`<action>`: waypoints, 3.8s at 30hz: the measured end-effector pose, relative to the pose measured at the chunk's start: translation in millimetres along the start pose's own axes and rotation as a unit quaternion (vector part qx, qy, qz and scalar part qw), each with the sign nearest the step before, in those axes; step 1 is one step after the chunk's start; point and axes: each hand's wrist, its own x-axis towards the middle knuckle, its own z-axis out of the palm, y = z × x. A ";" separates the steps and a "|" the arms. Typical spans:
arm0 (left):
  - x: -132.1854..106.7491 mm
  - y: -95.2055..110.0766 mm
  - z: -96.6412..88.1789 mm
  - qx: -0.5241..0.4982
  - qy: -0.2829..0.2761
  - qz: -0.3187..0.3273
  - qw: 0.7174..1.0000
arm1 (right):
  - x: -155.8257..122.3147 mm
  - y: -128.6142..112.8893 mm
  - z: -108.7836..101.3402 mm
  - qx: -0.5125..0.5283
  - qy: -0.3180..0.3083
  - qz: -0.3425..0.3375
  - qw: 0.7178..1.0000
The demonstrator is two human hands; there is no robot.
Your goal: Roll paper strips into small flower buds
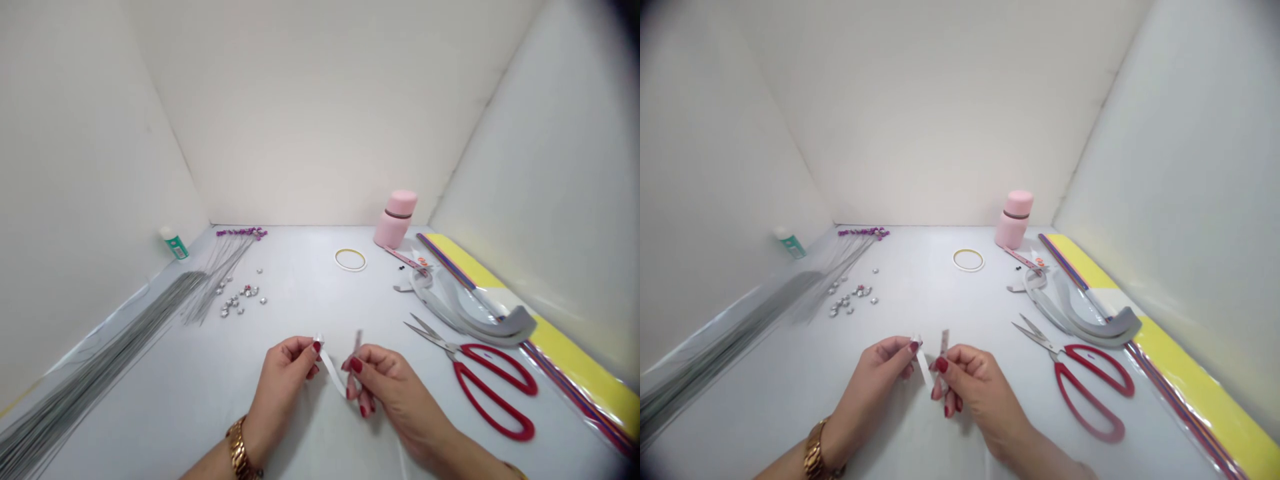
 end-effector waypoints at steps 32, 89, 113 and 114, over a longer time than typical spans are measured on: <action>-18.4 -7.2 10.1 0.191 -0.138 0.095 0.967 | 5.8 5.2 -1.6 -0.048 0.081 -0.032 0.995; -24.4 -13.5 9.1 0.373 -0.148 0.283 0.871 | -3.7 5.6 -4.6 -0.348 0.093 -0.218 0.907; -20.5 -14.4 3.1 0.406 -0.095 0.413 0.810 | 0.6 8.6 -0.3 -0.228 0.035 -0.085 0.969; -21.3 -13.6 3.5 0.392 -0.103 0.395 0.824 | 0.0 8.3 -0.2 -0.235 0.037 -0.084 0.968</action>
